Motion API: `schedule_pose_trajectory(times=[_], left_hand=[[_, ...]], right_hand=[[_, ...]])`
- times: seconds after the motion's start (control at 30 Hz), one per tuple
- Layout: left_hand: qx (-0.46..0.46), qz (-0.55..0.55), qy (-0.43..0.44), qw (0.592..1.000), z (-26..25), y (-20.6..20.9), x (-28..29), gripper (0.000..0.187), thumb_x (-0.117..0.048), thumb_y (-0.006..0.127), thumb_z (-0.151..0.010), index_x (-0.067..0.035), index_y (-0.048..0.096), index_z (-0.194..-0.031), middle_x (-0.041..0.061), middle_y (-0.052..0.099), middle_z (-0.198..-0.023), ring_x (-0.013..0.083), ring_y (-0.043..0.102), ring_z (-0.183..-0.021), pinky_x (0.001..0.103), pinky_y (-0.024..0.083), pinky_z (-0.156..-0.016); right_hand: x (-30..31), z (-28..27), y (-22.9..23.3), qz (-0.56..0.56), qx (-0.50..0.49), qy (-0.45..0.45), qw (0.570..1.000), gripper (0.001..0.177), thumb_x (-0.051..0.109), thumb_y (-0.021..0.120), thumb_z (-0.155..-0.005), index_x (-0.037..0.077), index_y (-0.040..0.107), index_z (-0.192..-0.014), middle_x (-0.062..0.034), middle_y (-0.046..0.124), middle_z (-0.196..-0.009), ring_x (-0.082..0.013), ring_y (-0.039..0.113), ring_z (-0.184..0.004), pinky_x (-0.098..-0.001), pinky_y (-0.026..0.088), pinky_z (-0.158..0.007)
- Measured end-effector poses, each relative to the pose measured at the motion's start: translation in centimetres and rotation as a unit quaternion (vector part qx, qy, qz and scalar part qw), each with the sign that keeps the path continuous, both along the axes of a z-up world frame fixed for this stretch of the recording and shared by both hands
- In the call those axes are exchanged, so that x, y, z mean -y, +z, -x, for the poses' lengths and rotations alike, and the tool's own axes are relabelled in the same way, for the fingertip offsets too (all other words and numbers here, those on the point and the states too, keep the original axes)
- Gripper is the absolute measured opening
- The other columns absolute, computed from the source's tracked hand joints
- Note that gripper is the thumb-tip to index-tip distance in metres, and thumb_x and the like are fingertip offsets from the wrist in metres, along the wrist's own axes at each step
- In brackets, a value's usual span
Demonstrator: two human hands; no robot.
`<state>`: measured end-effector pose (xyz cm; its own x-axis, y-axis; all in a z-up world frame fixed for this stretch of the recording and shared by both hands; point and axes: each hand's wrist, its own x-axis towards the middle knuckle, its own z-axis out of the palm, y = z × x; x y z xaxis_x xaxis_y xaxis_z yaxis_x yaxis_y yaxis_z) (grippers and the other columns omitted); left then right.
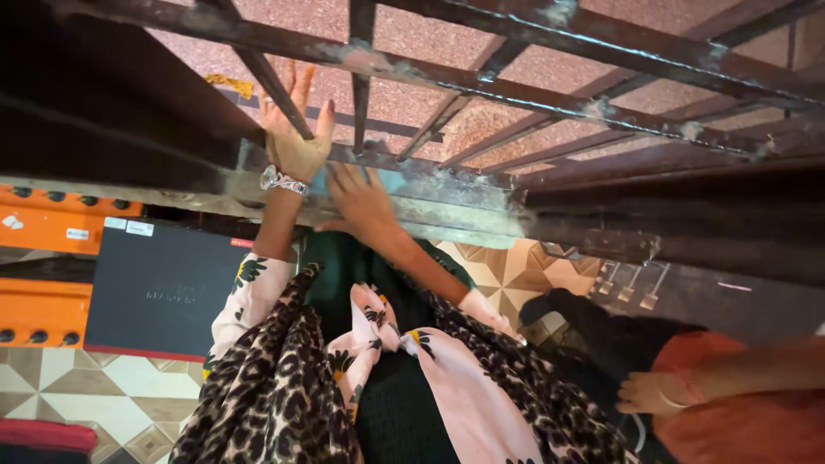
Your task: The person wipes the horizontal and vertical bars of a metal security gate with a cloth, moving the cloth along individual bars to clean them.
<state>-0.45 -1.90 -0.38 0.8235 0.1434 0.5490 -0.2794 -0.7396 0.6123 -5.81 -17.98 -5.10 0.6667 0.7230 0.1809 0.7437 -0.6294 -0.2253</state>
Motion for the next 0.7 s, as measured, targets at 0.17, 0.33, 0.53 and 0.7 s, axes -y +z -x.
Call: schedule_pose_trajectory(times=[0.17,0.33,0.53,0.7], left_hand=[[0.057,-0.009,0.012,0.998,-0.4,-1.6,0.0,0.03,-0.007,0.066,-0.1,-0.001,0.066,-0.129,0.022,0.066,-0.135,0.0479,0.058,-0.132,0.052,0.042,-0.113],[0.0,0.048,0.019,0.999,0.0,-1.5,0.4,0.015,-0.008,0.065,-0.101,-0.001,0.069,-0.088,0.02,0.067,-0.081,0.0419,0.066,-0.079,0.049,0.051,-0.071],[-0.017,0.032,0.046,0.998,0.0,-1.1,0.9,0.027,-0.01,0.063,-0.101,-0.002,0.059,-0.076,0.02,0.057,-0.066,0.0416,0.061,-0.064,0.049,0.044,-0.057],[0.002,0.036,0.036,0.999,0.3,-0.8,0.9,0.028,-0.01,0.063,-0.102,-0.001,0.057,-0.076,0.02,0.056,-0.067,0.0416,0.061,-0.064,0.048,0.044,-0.057]], right_hand=[[6.9,1.4,0.4,0.099,-0.064,-0.125,0.985,0.102,0.076,0.067,-0.076,-0.005,0.055,-0.136,-0.0227,0.049,-0.152,-0.0385,0.041,-0.143,-0.0587,0.025,-0.12],[13.2,2.5,-0.1,0.083,-0.123,-0.319,0.936,0.103,0.076,0.066,-0.077,-0.007,0.053,-0.137,-0.0349,0.04,-0.151,-0.0489,0.028,-0.147,-0.0683,0.015,-0.118],[15.7,3.9,-0.2,0.078,-0.042,-0.363,0.927,0.105,0.076,0.063,-0.08,-0.011,0.051,-0.138,-0.0427,0.035,-0.153,-0.0512,0.023,-0.149,-0.067,0.015,-0.116],[15.5,4.1,1.2,0.092,-0.037,-0.362,0.927,0.104,0.077,0.061,-0.087,-0.011,0.049,-0.141,-0.0416,0.035,-0.152,-0.0505,0.023,-0.15,-0.0696,0.01,-0.119]])
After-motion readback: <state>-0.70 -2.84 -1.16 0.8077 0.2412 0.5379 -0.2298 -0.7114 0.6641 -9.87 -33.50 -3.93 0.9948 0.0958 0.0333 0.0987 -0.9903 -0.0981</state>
